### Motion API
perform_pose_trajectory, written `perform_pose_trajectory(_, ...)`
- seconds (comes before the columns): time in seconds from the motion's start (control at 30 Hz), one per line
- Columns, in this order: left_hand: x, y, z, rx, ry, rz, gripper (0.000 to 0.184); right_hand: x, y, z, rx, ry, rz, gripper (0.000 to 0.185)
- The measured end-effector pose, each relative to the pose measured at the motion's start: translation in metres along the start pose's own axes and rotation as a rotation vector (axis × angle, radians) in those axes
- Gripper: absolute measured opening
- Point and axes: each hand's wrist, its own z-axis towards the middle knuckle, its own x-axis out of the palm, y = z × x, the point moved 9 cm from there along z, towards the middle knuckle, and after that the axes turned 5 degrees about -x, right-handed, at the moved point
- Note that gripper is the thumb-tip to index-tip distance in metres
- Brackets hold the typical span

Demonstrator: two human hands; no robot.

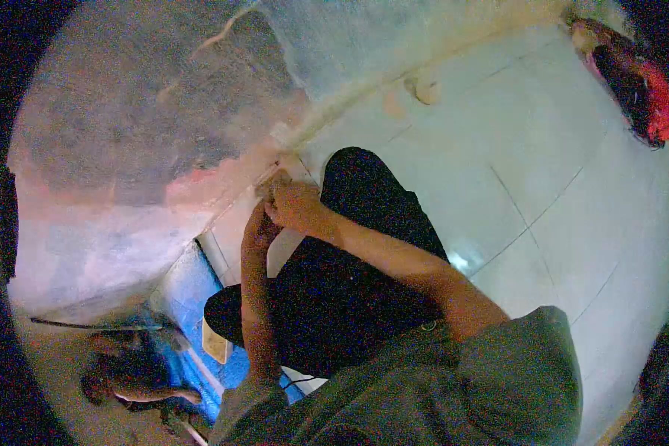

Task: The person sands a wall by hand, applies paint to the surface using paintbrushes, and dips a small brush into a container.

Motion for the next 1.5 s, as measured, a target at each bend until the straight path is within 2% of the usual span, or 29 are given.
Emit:
perform_pose_trajectory(0.03, 0.005, 0.008, 0.006, -0.049, 0.022, -0.144, 0.028, -0.029, 0.002, -0.003, -0.021, -0.099, 0.081, 0.034)
perform_pose_trajectory(0.07, -0.018, 0.016, 0.018, -0.058, 0.01, -0.149, 0.028, -0.066, -0.004, -0.004, 0.041, -0.08, 0.038, 0.035)
perform_pose_trajectory(0.13, -0.073, 0.028, 0.042, 0.118, 0.051, 0.199, 0.025, -0.097, -0.069, 0.004, 0.236, -0.04, -0.144, 0.036)
perform_pose_trajectory(0.17, -0.065, 0.024, 0.037, 0.118, 0.035, 0.179, 0.025, -0.17, -0.062, -0.014, 0.167, -0.518, -0.178, 0.037)
perform_pose_trajectory(0.2, -0.052, 0.016, 0.026, 0.021, -0.084, 0.19, 0.025, -0.197, -0.097, -0.015, 0.195, -0.684, -0.298, 0.043)
perform_pose_trajectory(0.23, -0.043, 0.011, 0.013, -0.078, -0.202, 0.199, 0.025, -0.213, -0.136, -0.011, 0.296, -0.641, -0.425, 0.057)
perform_pose_trajectory(0.27, -0.03, 0.005, 0.003, -0.072, -0.216, 0.18, 0.025, -0.225, -0.166, -0.013, 0.211, -0.695, -0.653, 0.068)
perform_pose_trajectory(0.33, -0.018, -0.007, -0.009, -0.022, -0.271, 0.155, 0.028, -0.226, -0.228, -0.007, 0.378, -0.509, -0.888, 0.071)
perform_pose_trajectory(0.4, -0.031, 0.003, 0.013, -0.044, -0.207, 0.11, 0.029, -0.208, -0.29, -0.002, 0.517, -0.276, -0.86, 0.077)
perform_pose_trajectory(0.47, -0.044, 0.014, 0.028, -0.059, -0.142, 0.079, 0.031, -0.189, -0.323, 0.002, 0.497, -0.181, -0.757, 0.067)
perform_pose_trajectory(0.5, -0.048, 0.009, 0.031, 0.052, -0.161, 0.27, 0.032, -0.181, -0.334, 0.002, 0.481, -0.182, -0.75, 0.067)
perform_pose_trajectory(0.53, -0.045, 0.002, 0.031, 0.163, -0.18, 0.461, 0.033, -0.179, -0.337, 0.0, 0.431, -0.271, -0.769, 0.055)
perform_pose_trajectory(0.57, -0.029, -0.007, 0.009, 0.063, -0.276, 0.222, 0.033, -0.18, -0.326, 0.0, 0.379, -0.36, -0.789, 0.043)
perform_pose_trajectory(0.6, -0.031, -0.01, 0.008, 0.077, -0.285, 0.211, 0.033, -0.179, -0.322, 0.002, 0.358, -0.363, -0.787, 0.043)
perform_pose_trajectory(0.67, -0.033, -0.005, 0.015, -0.008, -0.232, 0.454, 0.038, -0.188, -0.3, 0.003, 0.316, -0.416, -0.765, 0.016)
perform_pose_trajectory(0.7, -0.035, -0.006, 0.018, 0.01, -0.239, 0.436, 0.038, -0.187, -0.288, 0.004, 0.289, -0.42, -0.769, 0.016)
perform_pose_trajectory(0.77, -0.033, -0.01, 0.023, 0.062, -0.276, 0.651, 0.057, -0.183, -0.264, 0.01, 0.284, -0.357, -0.702, 0.008)
perform_pose_trajectory(0.8, -0.035, -0.014, 0.023, 0.08, -0.281, 0.628, 0.057, -0.183, -0.247, 0.013, 0.256, -0.359, -0.712, 0.008)
perform_pose_trajectory(0.87, -0.042, -0.023, 0.011, -0.011, -0.419, 0.837, 0.082, -0.166, -0.21, 0.024, 0.179, -0.246, -0.617, 0.014)
perform_pose_trajectory(0.93, -0.025, -0.05, -0.017, 0.068, -0.398, 0.85, 0.085, -0.138, -0.151, 0.028, -0.176, -0.277, -0.623, 0.015)
perform_pose_trajectory(0.97, -0.019, -0.064, -0.029, 0.136, -0.379, 0.888, 0.089, -0.127, -0.131, 0.03, -0.145, -0.267, -0.51, 0.013)
perform_pose_trajectory(1.0, -0.022, -0.068, -0.034, 0.135, -0.372, 0.876, 0.089, -0.113, -0.107, 0.032, -0.111, -0.257, -0.395, 0.012)
perform_pose_trajectory(1.07, -0.039, -0.089, -0.052, 0.273, -0.546, 1.036, 0.08, -0.074, -0.047, 0.038, -0.195, -0.15, -0.464, 0.013)
perform_pose_trajectory(1.13, -0.049, -0.101, -0.061, 0.324, -0.534, 1.038, 0.078, -0.037, -0.001, 0.041, -0.223, -0.033, -0.387, 0.011)
perform_pose_trajectory(1.17, -0.05, -0.107, -0.067, 0.381, -0.532, 1.05, 0.077, -0.012, 0.01, 0.043, -0.245, 0.015, -0.387, 0.01)
perform_pose_trajectory(1.3, -0.061, -0.106, -0.08, 0.319, -0.552, 0.943, 0.071, 0.07, 0.025, 0.044, -0.295, 0.195, -0.483, 0.015)
perform_pose_trajectory(1.37, -0.064, -0.117, -0.092, 0.51, -0.782, 1.328, 0.056, 0.076, 0.029, 0.039, -0.267, 0.261, -0.48, 0.017)
perform_pose_trajectory(1.43, -0.078, -0.112, -0.083, 0.427, -0.755, 1.45, 0.049, 0.079, 0.019, 0.034, -0.229, 0.313, -0.487, 0.02)
perform_pose_trajectory(1.5, -0.084, -0.108, -0.076, 0.366, -0.731, 1.584, 0.038, 0.068, 0.018, 0.038, -0.329, 0.255, -0.308, 0.023)
